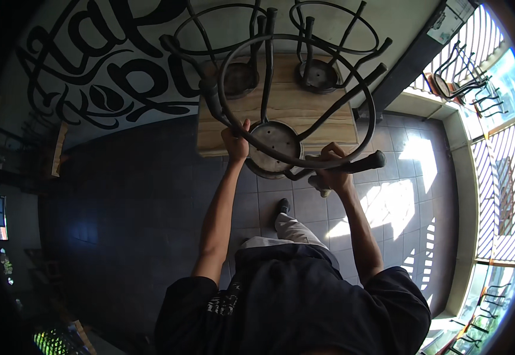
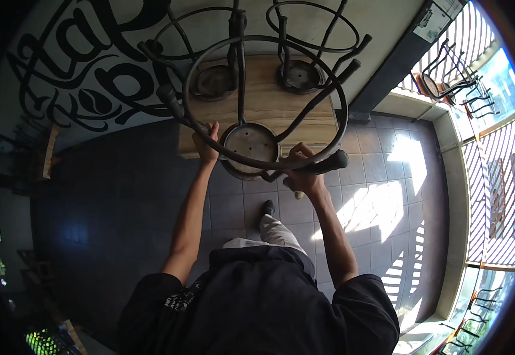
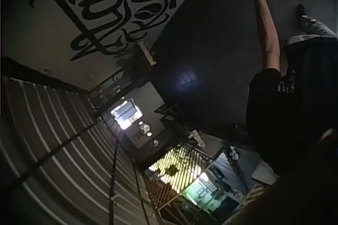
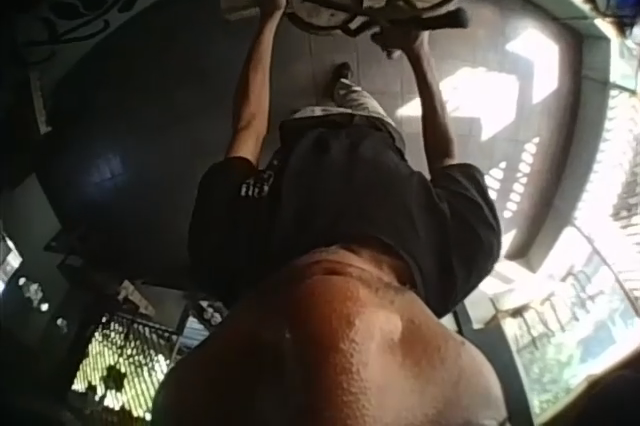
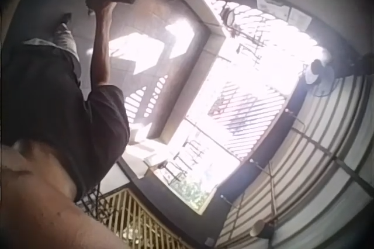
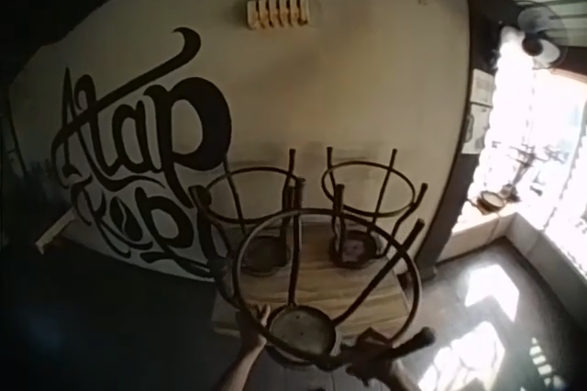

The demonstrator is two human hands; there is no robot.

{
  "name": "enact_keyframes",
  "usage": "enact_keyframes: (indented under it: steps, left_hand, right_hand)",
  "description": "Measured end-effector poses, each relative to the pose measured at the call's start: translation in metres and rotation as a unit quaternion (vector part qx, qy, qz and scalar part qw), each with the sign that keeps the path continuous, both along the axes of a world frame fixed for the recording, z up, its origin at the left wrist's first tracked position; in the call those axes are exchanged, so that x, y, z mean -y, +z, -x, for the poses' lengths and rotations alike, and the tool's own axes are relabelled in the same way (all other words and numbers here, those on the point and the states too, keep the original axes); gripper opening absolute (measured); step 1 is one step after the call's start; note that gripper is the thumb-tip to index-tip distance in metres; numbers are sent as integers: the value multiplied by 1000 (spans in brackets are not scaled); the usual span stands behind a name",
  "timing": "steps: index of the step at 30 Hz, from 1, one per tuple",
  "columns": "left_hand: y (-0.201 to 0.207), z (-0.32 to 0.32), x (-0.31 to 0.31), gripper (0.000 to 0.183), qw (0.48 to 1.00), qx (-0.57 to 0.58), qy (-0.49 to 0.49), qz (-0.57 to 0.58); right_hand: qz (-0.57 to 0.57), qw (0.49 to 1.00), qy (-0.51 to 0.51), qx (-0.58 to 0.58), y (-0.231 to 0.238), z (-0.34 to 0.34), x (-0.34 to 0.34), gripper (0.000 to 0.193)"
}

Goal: The recorder is cleaning metal bar stools with a cloth in a restaurant area.

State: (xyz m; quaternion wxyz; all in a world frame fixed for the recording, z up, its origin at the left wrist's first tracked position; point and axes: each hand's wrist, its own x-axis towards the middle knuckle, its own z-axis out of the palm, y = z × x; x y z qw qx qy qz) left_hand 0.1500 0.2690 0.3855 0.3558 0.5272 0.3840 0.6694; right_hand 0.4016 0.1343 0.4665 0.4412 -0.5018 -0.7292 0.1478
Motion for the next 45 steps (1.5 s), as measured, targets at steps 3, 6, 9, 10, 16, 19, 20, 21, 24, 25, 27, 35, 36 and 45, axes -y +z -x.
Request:
enact_keyframes:
  steps: [3, 6, 9, 10, 16, 19, 20, 21, 24, 25, 27, 35, 36, 45]
  left_hand:
    - [-2, -22, -28, 48, 999, -21, 27, 38]
    - [-18, -33, -59, 47, 998, 60, 21, 29]
    - [-52, -31, -74, 48, 996, 45, 67, 27]
    - [-61, -29, -78, 49, 995, 30, 91, 28]
    - [-70, -33, -96, 46, 986, 117, 35, 113]
    - [-60, -47, -109, 37, 968, 175, 61, 168]
    - [-64, -29, -115, 37, 969, 171, 72, 165]
    - [-67, -11, -122, 32, 973, 115, 78, 183]
    - [-60, -13, -114, 22, 977, -18, 93, 190]
    - [-50, -24, -108, 21, 975, -96, 103, 171]
    - [-44, -13, -100, 30, 986, -88, 70, 125]
    - [14, -49, 39, 57, 984, 114, -126, -54]
    - [27, -53, 45, 56, 961, 204, -182, -42]
    - [77, -28, -2, 29, 953, 174, -148, 199]
  right_hand:
    - [18, 999, -25, -24, -20, -13, -24, 15]
    - [13, 999, -31, 10, -17, -19, -48, 23]
    - [-104, 971, 3, 215, -24, -22, -66, 27]
    - [-63, 986, 5, 152, -26, -20, -66, 30]
    - [26, 999, -16, 17, -47, -19, -75, 23]
    - [49, 999, 13, 15, -68, -16, -90, 29]
    - [75, 997, -2, 2, -61, 4, -93, 35]
    - [97, 995, -18, -9, -49, 22, -96, 42]
    - [89, 996, 10, 30, -52, 36, -99, 54]
    - [87, 996, 17, 22, -49, 33, -98, 60]
    - [65, 997, 23, 19, -32, 41, -93, 68]
    - [-8, 953, -192, -235, -33, -24, -60, 61]
    - [-8, 950, -201, -239, -14, -23, -66, 57]
    - [35, 913, -207, -351, 8, 0, -97, 38]
